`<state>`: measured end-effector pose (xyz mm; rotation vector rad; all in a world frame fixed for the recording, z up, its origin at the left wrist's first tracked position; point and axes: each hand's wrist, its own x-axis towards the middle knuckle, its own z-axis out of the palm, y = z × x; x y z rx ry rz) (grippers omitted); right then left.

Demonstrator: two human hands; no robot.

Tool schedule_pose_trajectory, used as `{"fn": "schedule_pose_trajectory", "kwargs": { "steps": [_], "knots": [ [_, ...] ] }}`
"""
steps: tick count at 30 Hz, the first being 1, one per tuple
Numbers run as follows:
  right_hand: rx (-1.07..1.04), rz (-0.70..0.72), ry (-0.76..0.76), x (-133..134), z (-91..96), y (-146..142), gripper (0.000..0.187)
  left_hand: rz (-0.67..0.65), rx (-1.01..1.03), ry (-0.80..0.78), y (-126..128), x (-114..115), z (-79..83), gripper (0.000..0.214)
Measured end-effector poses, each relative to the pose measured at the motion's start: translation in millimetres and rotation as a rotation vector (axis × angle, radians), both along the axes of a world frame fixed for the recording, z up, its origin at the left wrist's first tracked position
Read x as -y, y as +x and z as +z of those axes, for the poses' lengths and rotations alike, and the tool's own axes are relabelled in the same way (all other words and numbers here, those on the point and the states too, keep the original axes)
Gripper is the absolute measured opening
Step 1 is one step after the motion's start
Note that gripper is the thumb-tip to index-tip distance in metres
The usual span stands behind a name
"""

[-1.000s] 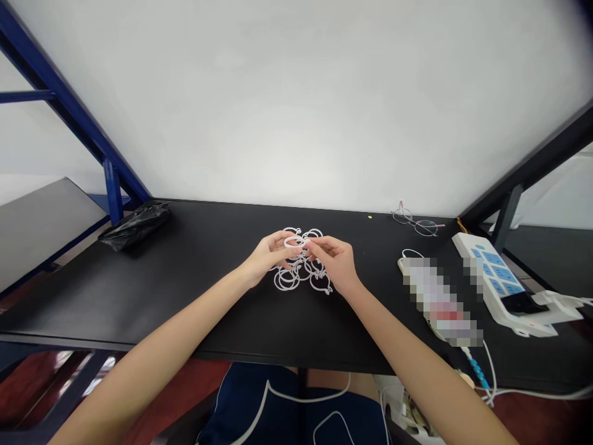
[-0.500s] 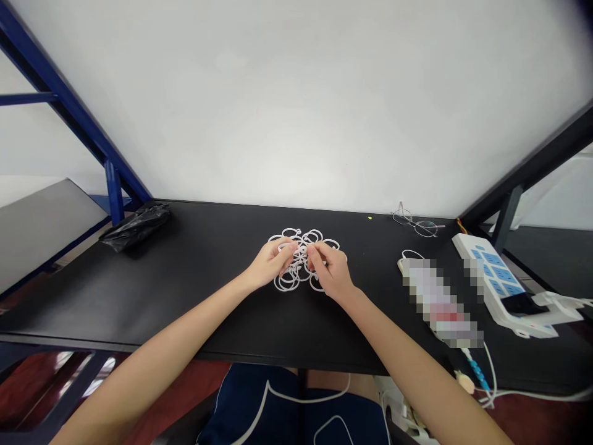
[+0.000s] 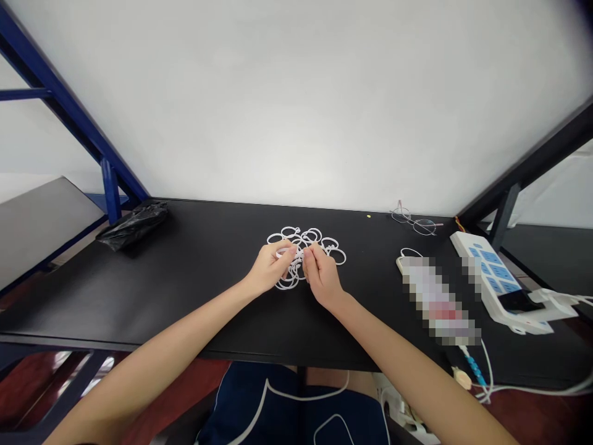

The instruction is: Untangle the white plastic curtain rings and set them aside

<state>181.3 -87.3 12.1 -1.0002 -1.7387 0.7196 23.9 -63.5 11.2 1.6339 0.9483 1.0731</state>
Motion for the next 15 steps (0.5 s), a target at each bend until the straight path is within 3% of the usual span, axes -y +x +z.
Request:
{"fn": "schedule_pose_trajectory", "kwargs": {
  "steps": [15],
  "knots": [
    [0.052, 0.017, 0.038, -3.6, 1.4, 3.9, 0.033, -0.026, -0.050, 0.043, -1.5, -1.1, 6.4, 0.046]
  ]
}}
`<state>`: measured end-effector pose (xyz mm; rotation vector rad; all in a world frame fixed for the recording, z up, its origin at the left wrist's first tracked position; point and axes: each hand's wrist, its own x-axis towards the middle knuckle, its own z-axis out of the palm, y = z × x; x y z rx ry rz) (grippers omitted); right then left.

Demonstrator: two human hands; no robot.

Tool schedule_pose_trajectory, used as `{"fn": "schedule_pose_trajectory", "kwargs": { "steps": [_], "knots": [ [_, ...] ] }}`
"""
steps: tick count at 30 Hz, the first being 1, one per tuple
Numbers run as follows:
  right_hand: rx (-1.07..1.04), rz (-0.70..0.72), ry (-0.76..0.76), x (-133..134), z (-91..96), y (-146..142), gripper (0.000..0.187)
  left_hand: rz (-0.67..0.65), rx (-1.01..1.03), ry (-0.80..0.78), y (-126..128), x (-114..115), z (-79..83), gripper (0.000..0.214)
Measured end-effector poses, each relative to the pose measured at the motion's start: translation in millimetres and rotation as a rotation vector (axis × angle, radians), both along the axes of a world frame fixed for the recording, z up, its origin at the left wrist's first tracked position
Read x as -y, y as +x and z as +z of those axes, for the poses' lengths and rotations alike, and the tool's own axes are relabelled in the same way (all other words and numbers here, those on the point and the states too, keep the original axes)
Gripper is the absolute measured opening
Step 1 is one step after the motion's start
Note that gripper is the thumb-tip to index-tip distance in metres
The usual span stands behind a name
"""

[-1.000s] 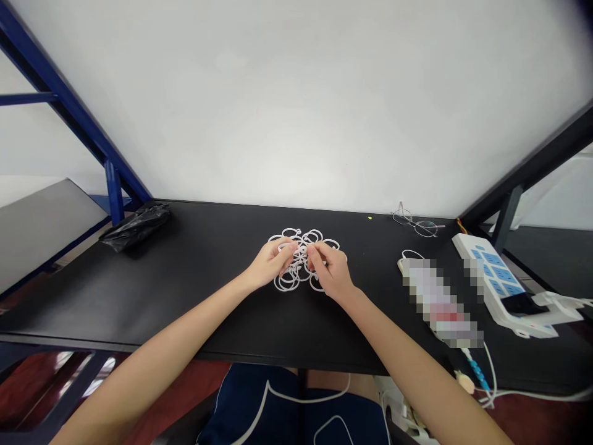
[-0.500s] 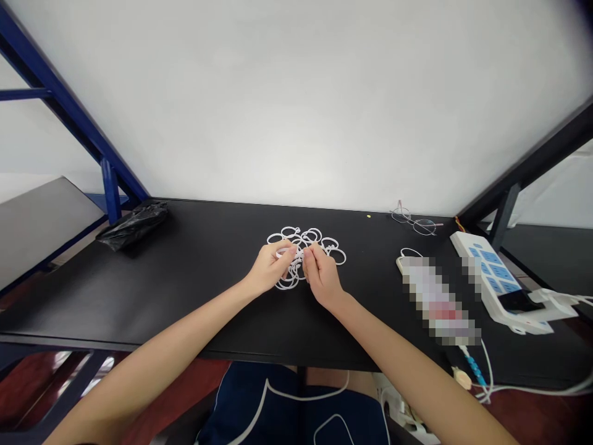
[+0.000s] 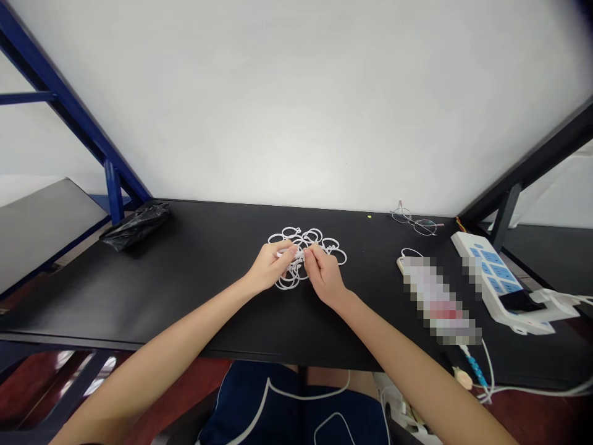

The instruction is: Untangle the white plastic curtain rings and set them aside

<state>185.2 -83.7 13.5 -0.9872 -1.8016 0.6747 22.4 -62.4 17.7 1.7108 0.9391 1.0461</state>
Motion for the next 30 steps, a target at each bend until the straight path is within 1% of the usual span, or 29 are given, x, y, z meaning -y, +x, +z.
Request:
{"fn": "schedule_pose_trajectory", "kwargs": {
  "steps": [2, 4, 8, 9, 11, 12, 13, 15, 19, 22, 26, 30],
  "knots": [
    [0.046, 0.013, 0.055, -1.2, 2.2, 2.8, 0.033, 0.003, -0.025, 0.046, -2.7, -2.7, 3.2, 0.053],
    [0.083, 0.017, 0.101, -2.1, 3.0, 5.0, 0.033, 0.066, -0.065, 0.082, -9.0, -8.7, 6.4, 0.060],
    [0.100, -0.007, 0.105, -2.7, 1.3, 7.1, 0.031, 0.334, -0.111, 0.165, -32.6, -27.9, 11.3, 0.067],
    [0.096, -0.011, 0.102, -2.9, 0.9, 7.2, 0.031, 0.405, -0.169, 0.203, -39.2, -32.6, 12.4, 0.066],
    [0.085, -0.015, 0.102, -3.3, 0.6, 7.4, 0.030, 0.517, -0.407, 0.299, -50.6, -40.2, 14.6, 0.060],
    [0.082, -0.018, 0.106, -3.7, 0.7, 7.5, 0.030, 0.560, -0.544, 0.316, -54.8, -42.7, 15.6, 0.056],
    [0.080, -0.022, 0.110, -4.0, 0.9, 7.6, 0.029, 0.596, -0.670, 0.314, -58.0, -44.2, 16.6, 0.052],
    [0.081, -0.031, 0.120, -4.9, 1.3, 7.8, 0.029, 0.647, -0.882, 0.257, -62.1, -45.3, 18.3, 0.048],
    [0.083, -0.035, 0.147, -6.2, 1.0, 7.8, 0.029, 0.697, -1.171, 0.072, -69.9, -45.0, 19.7, 0.053],
    [0.087, -0.039, 0.159, -6.5, 0.1, 7.2, 0.029, 0.700, -1.264, -0.022, -79.2, -47.3, 18.1, 0.053],
    [0.091, -0.033, 0.160, -6.1, -0.1, 6.5, 0.029, 0.668, -1.335, -0.054, -88.5, -51.6, 12.2, 0.045],
    [0.090, -0.027, 0.169, -6.0, 1.3, 6.3, 0.029, 0.645, -1.389, -0.058, -90.5, -52.4, 6.3, 0.038]
  ]
}}
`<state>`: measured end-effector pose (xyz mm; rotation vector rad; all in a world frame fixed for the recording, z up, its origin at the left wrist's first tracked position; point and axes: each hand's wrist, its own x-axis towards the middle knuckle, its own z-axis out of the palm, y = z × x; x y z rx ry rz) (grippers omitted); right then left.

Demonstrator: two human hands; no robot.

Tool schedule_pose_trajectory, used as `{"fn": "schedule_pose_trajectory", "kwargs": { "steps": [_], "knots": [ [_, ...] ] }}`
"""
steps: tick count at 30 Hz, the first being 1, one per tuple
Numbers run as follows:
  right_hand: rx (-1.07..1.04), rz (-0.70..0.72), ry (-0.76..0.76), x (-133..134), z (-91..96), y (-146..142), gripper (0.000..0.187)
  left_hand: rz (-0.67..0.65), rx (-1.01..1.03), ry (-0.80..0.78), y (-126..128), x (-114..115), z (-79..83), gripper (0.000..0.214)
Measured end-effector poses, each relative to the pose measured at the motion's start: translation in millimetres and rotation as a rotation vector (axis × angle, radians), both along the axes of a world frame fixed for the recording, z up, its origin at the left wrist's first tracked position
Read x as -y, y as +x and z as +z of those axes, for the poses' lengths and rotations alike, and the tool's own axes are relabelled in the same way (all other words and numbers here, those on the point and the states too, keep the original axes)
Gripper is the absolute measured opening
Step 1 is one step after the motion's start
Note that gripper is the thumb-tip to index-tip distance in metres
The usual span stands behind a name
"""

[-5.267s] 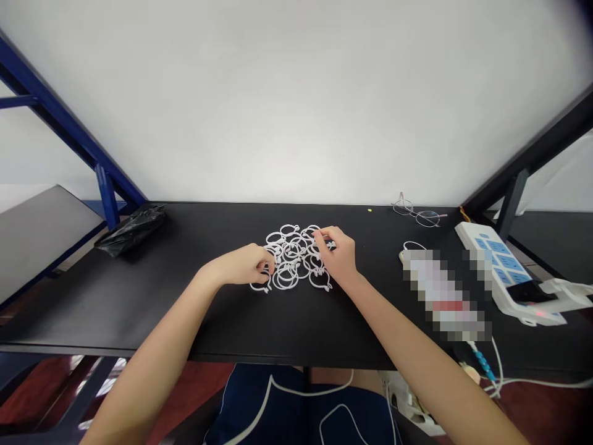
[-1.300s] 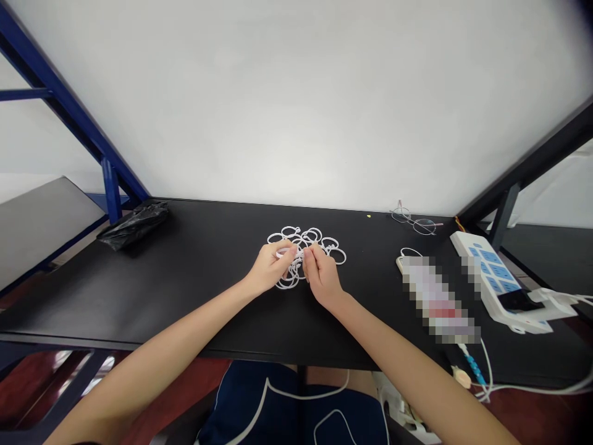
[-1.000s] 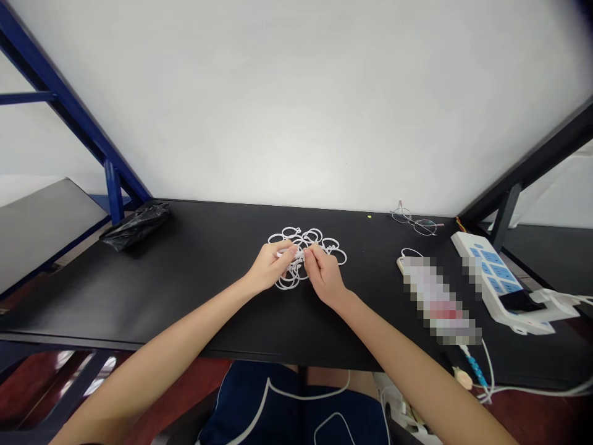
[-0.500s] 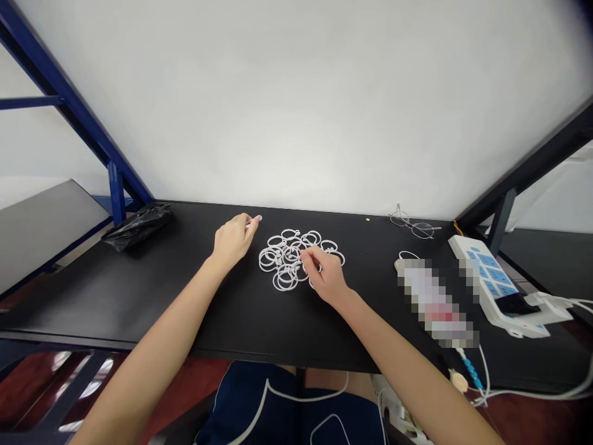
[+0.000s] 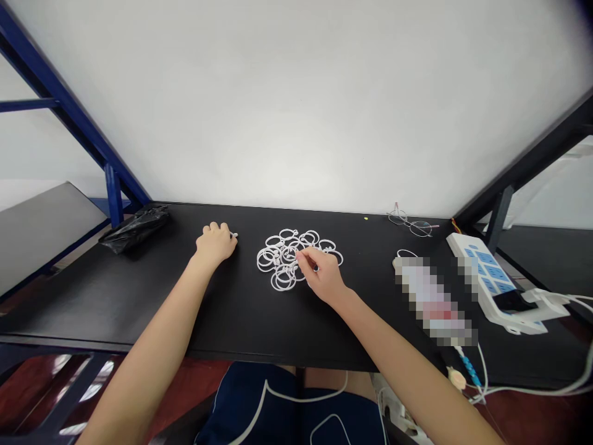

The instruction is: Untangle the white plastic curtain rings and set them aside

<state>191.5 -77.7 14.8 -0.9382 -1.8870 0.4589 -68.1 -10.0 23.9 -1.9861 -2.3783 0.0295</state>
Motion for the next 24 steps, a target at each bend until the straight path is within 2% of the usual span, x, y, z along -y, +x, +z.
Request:
{"fn": "schedule_pose_trajectory", "kwargs": {
  "steps": [3, 6, 8, 11, 13, 16, 24],
  "knots": [
    [0.002, -0.003, 0.011, -0.2, 0.7, -0.1, 0.028, -0.011, -0.002, -0.008, -0.4, 0.8, -1.8, 0.038],
    [0.001, -0.007, 0.038, -0.2, 0.3, -0.4, 0.028, -0.069, 0.006, 0.102, 0.8, 0.1, -1.3, 0.036],
    [-0.001, -0.008, 0.055, -0.2, -0.3, -0.8, 0.027, -0.183, 0.075, 0.246, 5.0, -1.1, -0.9, 0.034],
    [0.006, -0.012, 0.059, -0.5, -0.8, -1.0, 0.027, -0.468, 0.310, 0.382, 17.8, -1.2, -2.3, 0.031],
    [0.009, -0.011, 0.058, -0.9, -0.9, -0.8, 0.027, -0.646, 0.453, 0.359, 28.4, 1.4, -5.4, 0.030],
    [0.012, -0.010, 0.059, -1.4, -0.5, -0.4, 0.027, -0.786, 0.543, 0.262, 40.8, 7.1, -11.7, 0.030],
    [0.027, -0.020, 0.078, -1.5, -0.6, -1.2, 0.025, -0.852, 0.600, 0.200, 45.2, 8.4, -17.7, 0.027]
  ]
}}
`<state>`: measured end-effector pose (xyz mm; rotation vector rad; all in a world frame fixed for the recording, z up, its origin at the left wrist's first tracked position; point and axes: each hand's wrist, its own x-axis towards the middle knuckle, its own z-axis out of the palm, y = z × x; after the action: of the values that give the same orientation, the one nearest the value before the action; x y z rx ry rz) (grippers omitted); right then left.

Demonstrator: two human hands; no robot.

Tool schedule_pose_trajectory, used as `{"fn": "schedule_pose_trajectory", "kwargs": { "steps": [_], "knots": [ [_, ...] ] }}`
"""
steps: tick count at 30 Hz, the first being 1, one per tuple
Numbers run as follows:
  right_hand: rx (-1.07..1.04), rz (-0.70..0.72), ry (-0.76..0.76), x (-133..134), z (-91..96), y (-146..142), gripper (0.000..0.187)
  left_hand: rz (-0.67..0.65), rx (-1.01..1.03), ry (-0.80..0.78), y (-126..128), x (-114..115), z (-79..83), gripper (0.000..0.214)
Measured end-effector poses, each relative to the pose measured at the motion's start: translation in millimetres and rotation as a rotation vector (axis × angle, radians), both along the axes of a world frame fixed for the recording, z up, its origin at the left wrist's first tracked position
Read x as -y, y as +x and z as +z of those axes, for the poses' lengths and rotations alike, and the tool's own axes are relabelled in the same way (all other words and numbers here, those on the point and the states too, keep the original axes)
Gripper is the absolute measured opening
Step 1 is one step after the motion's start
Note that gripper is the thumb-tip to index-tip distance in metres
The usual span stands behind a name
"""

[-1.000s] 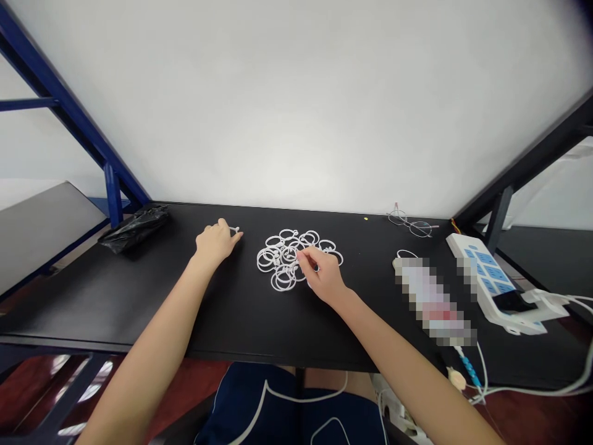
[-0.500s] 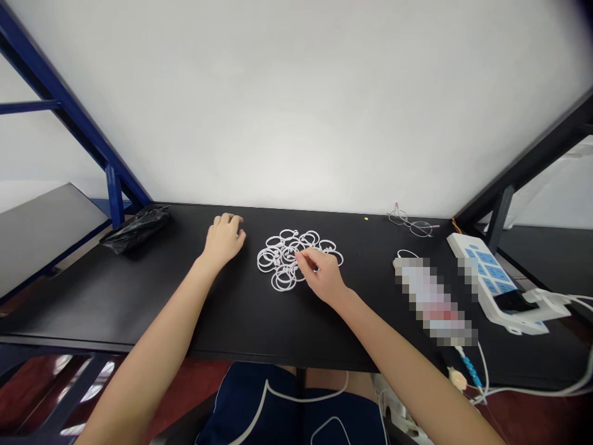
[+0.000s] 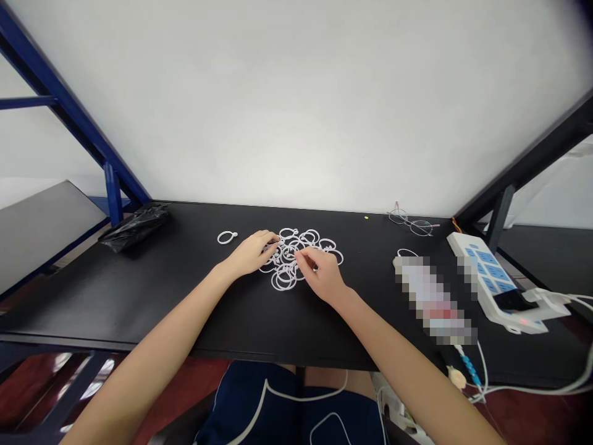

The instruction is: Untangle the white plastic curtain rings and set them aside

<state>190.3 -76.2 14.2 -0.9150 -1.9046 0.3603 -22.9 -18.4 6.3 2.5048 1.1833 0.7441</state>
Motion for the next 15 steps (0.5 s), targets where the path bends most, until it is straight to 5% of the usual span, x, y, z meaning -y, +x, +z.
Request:
{"fn": "schedule_pose_trajectory", "kwargs": {
  "steps": [15],
  "knots": [
    [0.005, 0.011, -0.006, 0.2, -0.6, 0.2, 0.025, 0.016, 0.020, -0.004, 5.0, 2.7, 5.1, 0.030]
  ]
}}
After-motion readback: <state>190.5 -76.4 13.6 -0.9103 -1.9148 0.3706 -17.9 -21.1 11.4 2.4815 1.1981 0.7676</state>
